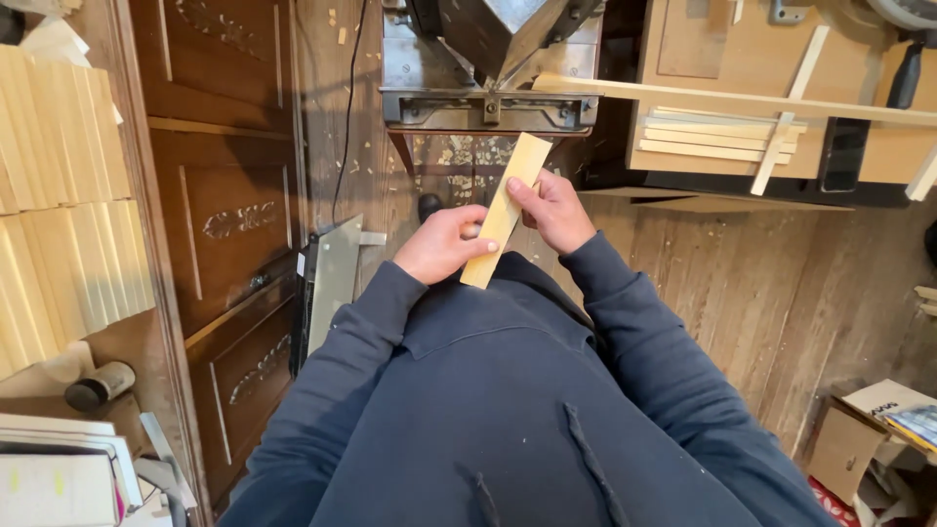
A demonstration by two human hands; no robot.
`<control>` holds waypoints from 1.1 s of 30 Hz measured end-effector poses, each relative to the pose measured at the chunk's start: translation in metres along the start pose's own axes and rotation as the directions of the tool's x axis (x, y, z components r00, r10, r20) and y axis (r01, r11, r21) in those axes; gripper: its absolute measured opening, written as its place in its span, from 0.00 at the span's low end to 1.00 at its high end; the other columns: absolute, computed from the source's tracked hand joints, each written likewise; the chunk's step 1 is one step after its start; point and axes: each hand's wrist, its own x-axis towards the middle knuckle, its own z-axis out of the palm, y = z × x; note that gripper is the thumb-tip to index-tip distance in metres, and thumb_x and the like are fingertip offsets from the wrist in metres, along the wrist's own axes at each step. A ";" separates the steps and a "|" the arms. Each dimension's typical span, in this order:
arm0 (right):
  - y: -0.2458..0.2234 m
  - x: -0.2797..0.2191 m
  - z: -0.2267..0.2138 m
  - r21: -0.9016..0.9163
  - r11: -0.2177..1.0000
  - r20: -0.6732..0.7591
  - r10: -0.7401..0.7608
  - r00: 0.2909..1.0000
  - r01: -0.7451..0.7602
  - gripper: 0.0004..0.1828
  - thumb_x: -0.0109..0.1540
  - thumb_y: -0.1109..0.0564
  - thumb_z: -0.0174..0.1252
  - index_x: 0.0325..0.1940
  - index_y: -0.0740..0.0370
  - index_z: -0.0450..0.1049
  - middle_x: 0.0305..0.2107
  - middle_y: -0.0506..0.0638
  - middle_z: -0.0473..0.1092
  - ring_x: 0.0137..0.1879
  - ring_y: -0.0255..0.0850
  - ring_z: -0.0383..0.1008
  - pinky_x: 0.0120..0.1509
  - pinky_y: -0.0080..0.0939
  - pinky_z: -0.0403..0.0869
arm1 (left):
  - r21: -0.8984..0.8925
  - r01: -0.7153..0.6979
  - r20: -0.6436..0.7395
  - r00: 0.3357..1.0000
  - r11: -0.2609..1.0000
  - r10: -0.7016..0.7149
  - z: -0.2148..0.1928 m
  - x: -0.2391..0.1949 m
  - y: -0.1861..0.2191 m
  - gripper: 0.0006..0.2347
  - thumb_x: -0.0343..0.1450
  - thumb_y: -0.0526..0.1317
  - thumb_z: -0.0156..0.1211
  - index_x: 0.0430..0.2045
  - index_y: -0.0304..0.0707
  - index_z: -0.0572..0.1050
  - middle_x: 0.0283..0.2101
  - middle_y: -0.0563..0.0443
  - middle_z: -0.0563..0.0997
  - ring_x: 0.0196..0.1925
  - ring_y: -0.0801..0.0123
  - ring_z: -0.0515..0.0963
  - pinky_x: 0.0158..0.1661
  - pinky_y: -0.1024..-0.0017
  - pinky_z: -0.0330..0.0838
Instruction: Using a manual miter chopper to cut wood moulding for picture frames.
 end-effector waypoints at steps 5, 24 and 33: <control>-0.008 0.003 0.004 0.037 0.998 0.024 0.054 0.998 -0.055 0.15 0.70 0.46 0.56 0.43 0.60 0.74 0.25 0.38 0.66 0.26 0.25 0.59 0.29 0.29 0.59 | -0.011 0.012 0.068 0.998 1.000 -0.011 -0.006 -0.002 0.016 0.15 0.72 0.32 0.59 0.53 0.23 0.71 0.44 0.40 0.86 0.49 0.64 0.87 0.49 0.72 0.79; -0.032 0.020 0.018 -0.069 0.996 -0.067 0.050 0.997 -0.055 0.17 0.69 0.43 0.57 0.40 0.60 0.75 0.24 0.39 0.66 0.26 0.25 0.59 0.29 0.29 0.60 | 0.182 -0.100 0.131 0.988 0.978 0.076 -0.042 0.011 0.029 0.13 0.72 0.33 0.61 0.50 0.26 0.74 0.39 0.42 0.87 0.41 0.66 0.87 0.41 0.70 0.80; -0.036 0.016 0.016 0.141 0.981 -0.100 0.147 0.984 -0.133 0.12 0.64 0.50 0.58 0.41 0.63 0.74 0.24 0.44 0.67 0.21 0.27 0.55 0.24 0.31 0.54 | 0.945 -0.116 0.003 0.938 0.307 0.346 -0.013 -0.010 0.079 0.11 0.71 0.40 0.63 0.42 0.36 0.75 0.33 0.43 0.83 0.34 0.50 0.84 0.32 0.56 0.76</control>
